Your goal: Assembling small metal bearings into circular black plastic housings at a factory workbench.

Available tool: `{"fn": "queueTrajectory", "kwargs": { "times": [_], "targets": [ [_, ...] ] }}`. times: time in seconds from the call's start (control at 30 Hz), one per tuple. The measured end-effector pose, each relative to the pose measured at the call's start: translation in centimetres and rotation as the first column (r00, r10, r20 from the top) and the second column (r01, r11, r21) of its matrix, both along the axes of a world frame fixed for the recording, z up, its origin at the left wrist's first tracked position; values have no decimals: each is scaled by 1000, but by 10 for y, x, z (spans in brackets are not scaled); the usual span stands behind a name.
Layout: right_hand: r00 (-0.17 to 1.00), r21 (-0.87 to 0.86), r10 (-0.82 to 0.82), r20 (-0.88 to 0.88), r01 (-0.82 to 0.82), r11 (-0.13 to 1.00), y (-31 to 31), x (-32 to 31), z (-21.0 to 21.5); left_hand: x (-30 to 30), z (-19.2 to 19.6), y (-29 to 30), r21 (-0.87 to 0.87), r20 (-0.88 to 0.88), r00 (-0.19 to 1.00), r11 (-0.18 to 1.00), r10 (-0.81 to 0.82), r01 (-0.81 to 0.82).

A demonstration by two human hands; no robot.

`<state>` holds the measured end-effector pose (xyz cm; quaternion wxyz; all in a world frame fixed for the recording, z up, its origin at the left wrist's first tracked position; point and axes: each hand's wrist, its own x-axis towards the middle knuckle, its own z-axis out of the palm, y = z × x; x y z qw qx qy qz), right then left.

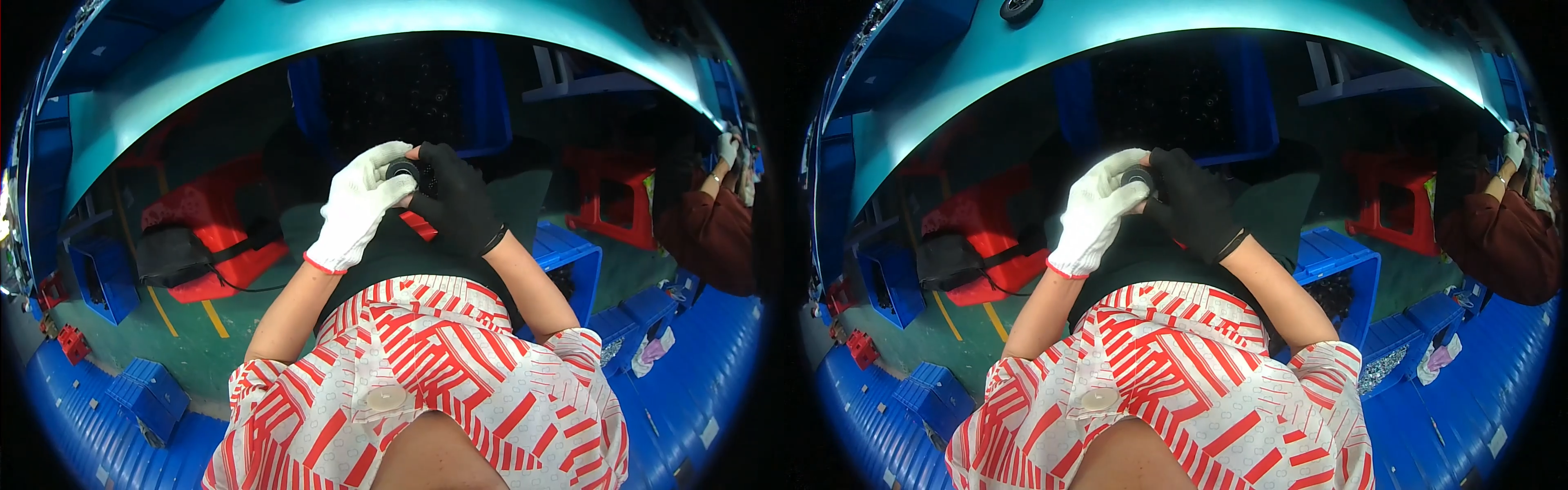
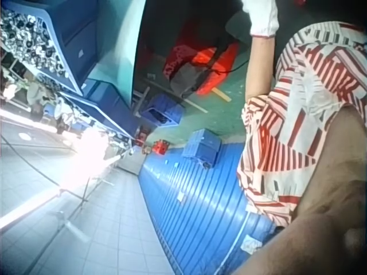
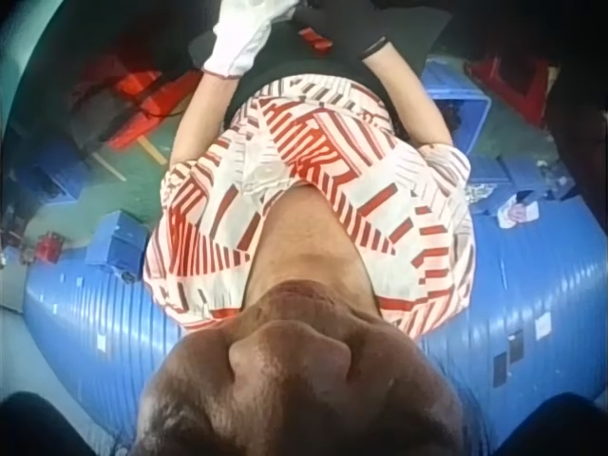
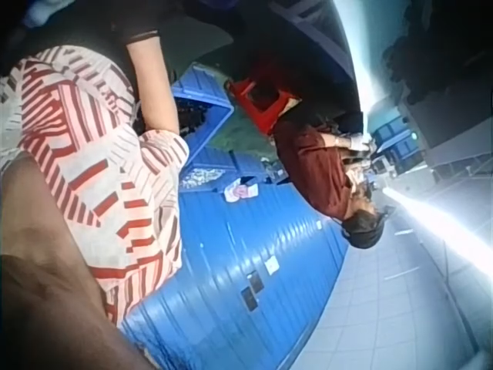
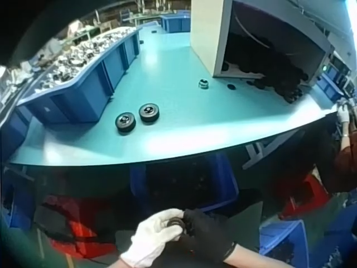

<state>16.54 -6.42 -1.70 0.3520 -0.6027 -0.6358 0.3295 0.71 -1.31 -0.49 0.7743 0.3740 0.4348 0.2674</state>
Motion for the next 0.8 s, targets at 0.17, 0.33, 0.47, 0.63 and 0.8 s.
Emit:
{"fn": "queueTrajectory", "kwargs": {
  "times": [0.17,0.33,0.47,0.63,0.8],
  "targets": [
    [974,-61,190,125,-183,981,5,11,6,1,9,2,161,-249,963,977,-99,142],
    [966,-40,212,148,-208,977,4,12,6,-4,7,6,96,-226,958,974,-178,204],
    [976,-156,217,26,-211,965,5,15,7,-5,2,6,143,-289,942,966,-168,216],
    [958,-334,153,-242,-231,914,9,24,-3,-4,8,4,442,-566,810,772,-155,457],
    [918,-326,-23,-397,-118,938,6,19,-9,-6,3,3,193,-224,973,977,-49,93]
  ]
}}
